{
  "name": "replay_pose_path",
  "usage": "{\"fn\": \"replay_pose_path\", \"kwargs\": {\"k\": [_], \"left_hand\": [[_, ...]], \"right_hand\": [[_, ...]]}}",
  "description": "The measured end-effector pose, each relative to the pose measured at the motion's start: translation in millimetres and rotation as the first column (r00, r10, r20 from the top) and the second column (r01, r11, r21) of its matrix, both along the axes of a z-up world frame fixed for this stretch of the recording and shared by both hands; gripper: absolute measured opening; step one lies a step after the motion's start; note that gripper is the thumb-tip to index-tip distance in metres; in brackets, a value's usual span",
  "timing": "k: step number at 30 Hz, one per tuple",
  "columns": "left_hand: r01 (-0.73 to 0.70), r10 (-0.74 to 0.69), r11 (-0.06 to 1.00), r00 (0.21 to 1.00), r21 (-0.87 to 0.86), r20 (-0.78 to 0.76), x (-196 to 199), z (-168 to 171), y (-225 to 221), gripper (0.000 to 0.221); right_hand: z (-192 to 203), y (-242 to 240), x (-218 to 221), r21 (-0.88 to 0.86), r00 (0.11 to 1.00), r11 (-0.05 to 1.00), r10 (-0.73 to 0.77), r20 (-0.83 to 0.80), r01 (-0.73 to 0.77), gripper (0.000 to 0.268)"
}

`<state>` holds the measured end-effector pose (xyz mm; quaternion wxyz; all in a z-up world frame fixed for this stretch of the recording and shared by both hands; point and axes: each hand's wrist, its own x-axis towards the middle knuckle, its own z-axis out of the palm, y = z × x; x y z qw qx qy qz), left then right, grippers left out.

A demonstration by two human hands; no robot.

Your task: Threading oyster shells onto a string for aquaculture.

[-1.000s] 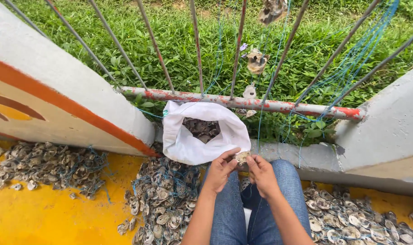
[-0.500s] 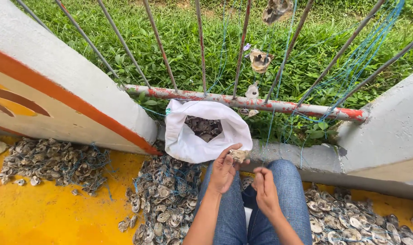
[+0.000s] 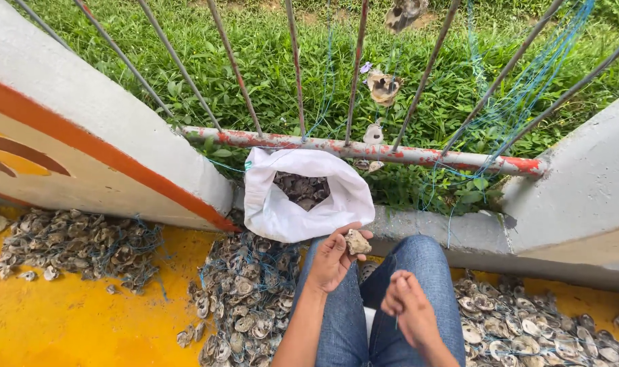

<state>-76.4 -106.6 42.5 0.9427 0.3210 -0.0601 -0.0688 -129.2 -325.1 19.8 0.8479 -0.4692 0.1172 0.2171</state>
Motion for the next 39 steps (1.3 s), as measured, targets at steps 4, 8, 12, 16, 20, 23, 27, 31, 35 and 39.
{"fn": "replay_pose_path", "kwargs": {"k": [4, 8, 12, 16, 20, 23, 27, 31, 35, 39], "left_hand": [[0.035, -0.034, 0.999, 0.999, 0.039, -0.027, 0, 2, -5, 0.051], [0.051, -0.05, 0.997, 0.999, 0.054, -0.004, -1, 6, -10, 0.051], [0.082, -0.082, 0.997, 0.996, 0.002, 0.019, -3, 20, -12, 0.052], [0.113, -0.113, 0.993, 0.993, 0.02, 0.018, -3, 15, -14, 0.049], [0.124, -0.124, 0.992, 0.991, 0.002, 0.04, -2, 13, -17, 0.049], [0.127, -0.127, 0.992, 0.991, 0.004, 0.034, -2, 17, -20, 0.049], [0.128, -0.128, 0.992, 0.991, -0.006, 0.03, -2, 19, -21, 0.048], [0.115, -0.115, 0.992, 0.993, -0.044, 0.015, -3, 18, -22, 0.048], [0.116, -0.116, 0.993, 0.993, -0.034, 0.017, -3, 19, -24, 0.047], [0.121, -0.12, 0.991, 0.993, -0.065, 0.02, -4, 23, -25, 0.043]], "right_hand": [[64, -6, 26, 0.239, 0.967, 0.971, -0.043, 0.251, -0.019, 0.01], [77, -2, 40, 0.064, 0.873, 0.993, -0.116, 0.473, 0.098, 0.01], [82, 11, 46, 0.028, 0.844, 0.961, -0.255, 0.471, 0.275, 0.017], [105, 24, 43, 0.017, 0.749, 0.928, -0.311, 0.586, 0.372, 0.016], [118, 27, 41, -0.015, 0.709, 0.902, -0.329, 0.624, 0.432, 0.016], [121, 27, 39, 0.049, 0.667, 0.897, -0.363, 0.651, 0.44, 0.013], [114, 25, 37, 0.06, 0.69, 0.912, -0.349, 0.634, 0.406, 0.013], [113, 24, 32, 0.059, 0.696, 0.915, -0.344, 0.631, 0.399, 0.013], [114, 25, 34, 0.071, 0.71, 0.92, -0.344, 0.614, 0.384, 0.013], [111, 26, 34, 0.076, 0.727, 0.927, -0.337, 0.598, 0.367, 0.013]]}}
